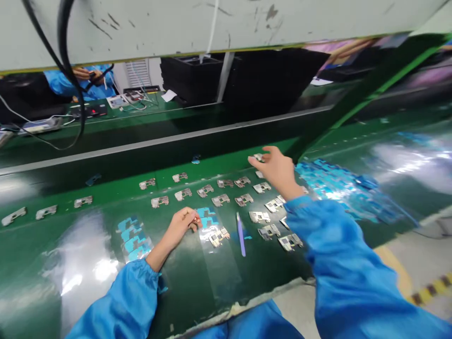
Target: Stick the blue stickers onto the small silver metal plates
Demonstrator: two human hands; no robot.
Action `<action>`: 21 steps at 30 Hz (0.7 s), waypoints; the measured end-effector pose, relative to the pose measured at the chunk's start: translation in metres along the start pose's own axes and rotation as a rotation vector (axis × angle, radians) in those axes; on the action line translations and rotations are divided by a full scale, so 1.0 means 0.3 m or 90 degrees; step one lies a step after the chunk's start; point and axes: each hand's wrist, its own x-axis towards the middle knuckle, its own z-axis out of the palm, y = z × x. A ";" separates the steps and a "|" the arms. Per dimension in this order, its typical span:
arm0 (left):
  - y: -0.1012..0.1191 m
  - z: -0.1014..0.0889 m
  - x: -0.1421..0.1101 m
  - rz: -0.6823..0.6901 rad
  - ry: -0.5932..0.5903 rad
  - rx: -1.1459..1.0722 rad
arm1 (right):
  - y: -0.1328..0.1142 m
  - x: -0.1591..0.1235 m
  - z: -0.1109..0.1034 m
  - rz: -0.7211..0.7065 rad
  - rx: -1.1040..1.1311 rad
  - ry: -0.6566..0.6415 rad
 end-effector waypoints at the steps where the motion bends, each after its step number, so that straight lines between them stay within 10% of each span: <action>1: -0.001 -0.003 0.003 0.003 -0.002 -0.004 | 0.060 -0.068 -0.057 0.020 0.035 0.043; 5: -0.014 -0.011 0.012 0.021 0.019 -0.020 | 0.329 -0.416 -0.170 0.202 0.008 0.095; 11: -0.024 -0.006 0.011 0.019 0.030 -0.002 | 0.525 -0.635 -0.053 0.227 -0.057 0.003; 16: -0.029 -0.002 0.006 0.018 0.028 -0.005 | 0.439 -0.551 -0.057 0.148 -0.065 0.050; 21: -0.020 -0.001 0.005 -0.001 -0.022 -0.018 | 0.125 -0.291 -0.115 -0.224 0.031 -0.062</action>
